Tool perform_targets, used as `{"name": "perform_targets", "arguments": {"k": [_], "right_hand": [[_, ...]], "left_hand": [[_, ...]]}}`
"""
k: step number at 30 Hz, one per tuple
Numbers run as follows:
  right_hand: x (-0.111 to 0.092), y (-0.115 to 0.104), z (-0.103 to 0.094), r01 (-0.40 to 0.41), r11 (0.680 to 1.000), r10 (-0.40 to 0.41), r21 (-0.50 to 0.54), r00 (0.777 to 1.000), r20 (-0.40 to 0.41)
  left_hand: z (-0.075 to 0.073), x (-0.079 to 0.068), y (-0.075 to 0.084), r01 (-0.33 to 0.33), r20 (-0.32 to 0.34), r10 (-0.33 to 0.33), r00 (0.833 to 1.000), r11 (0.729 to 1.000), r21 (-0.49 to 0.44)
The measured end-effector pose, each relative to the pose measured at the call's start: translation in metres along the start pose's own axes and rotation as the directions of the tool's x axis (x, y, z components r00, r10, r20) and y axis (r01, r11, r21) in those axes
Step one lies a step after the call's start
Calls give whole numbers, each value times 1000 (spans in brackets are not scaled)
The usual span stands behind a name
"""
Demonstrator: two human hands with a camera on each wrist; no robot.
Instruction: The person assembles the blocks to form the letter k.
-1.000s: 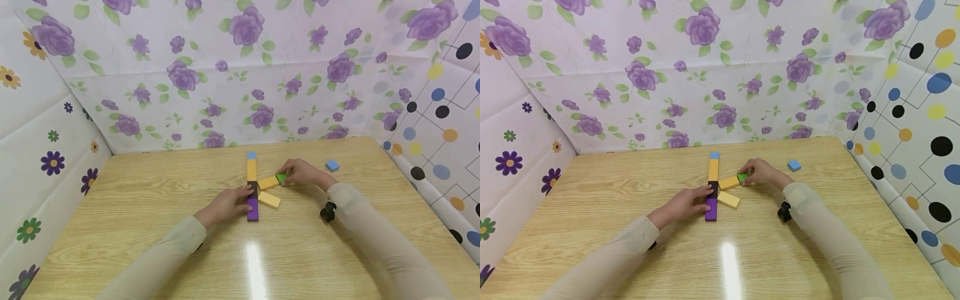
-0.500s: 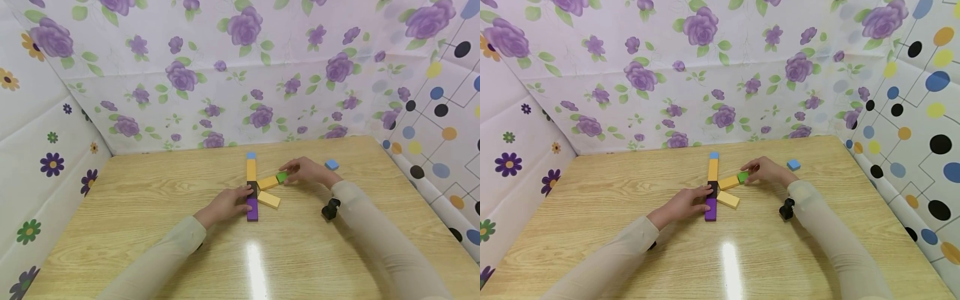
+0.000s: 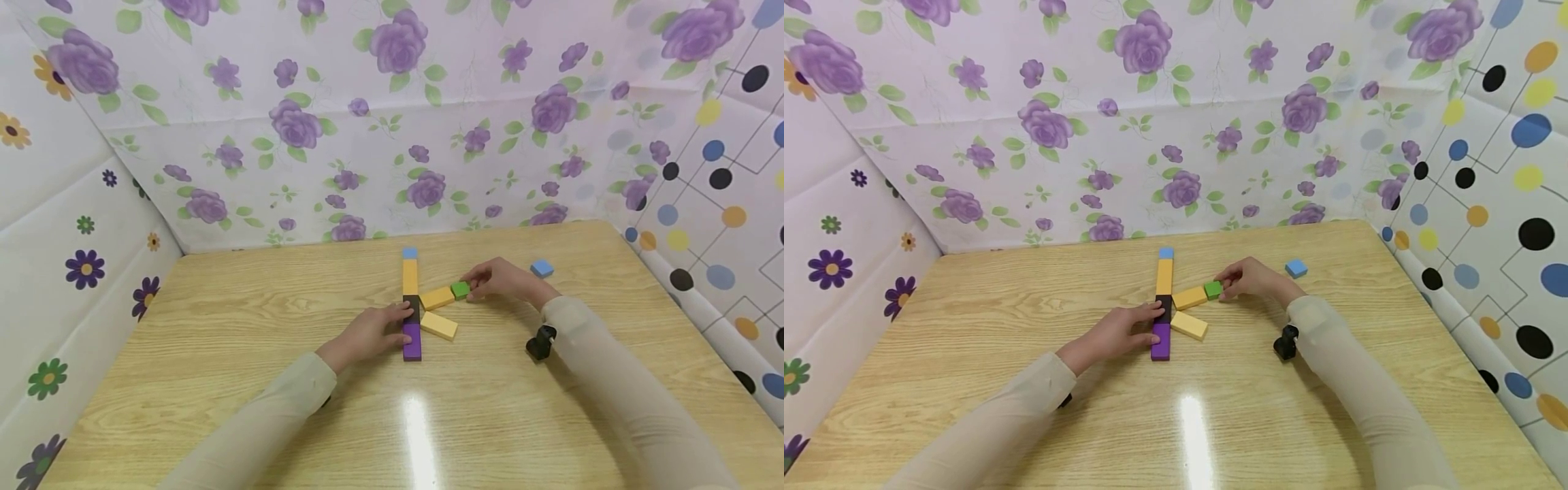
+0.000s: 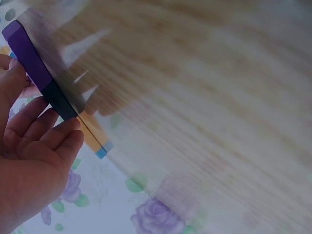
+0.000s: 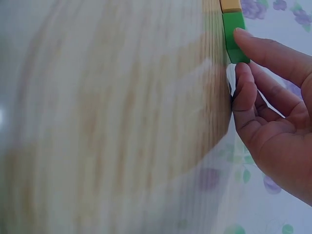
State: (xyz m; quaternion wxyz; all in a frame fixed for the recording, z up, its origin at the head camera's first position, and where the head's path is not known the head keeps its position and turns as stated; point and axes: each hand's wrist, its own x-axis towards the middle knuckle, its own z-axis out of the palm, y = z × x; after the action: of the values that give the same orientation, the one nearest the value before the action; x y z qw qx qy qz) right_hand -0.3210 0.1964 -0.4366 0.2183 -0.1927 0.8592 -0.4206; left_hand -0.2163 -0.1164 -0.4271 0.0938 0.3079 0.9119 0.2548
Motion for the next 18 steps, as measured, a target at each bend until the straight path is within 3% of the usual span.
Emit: {"name": "perform_targets", "arguments": {"k": [18], "right_hand": [[-1, -6, 2, 38, 999, -38, 3, 999, 23]], "left_hand": [[0, 0, 1, 11, 0, -11, 1000, 1000, 2]]}}
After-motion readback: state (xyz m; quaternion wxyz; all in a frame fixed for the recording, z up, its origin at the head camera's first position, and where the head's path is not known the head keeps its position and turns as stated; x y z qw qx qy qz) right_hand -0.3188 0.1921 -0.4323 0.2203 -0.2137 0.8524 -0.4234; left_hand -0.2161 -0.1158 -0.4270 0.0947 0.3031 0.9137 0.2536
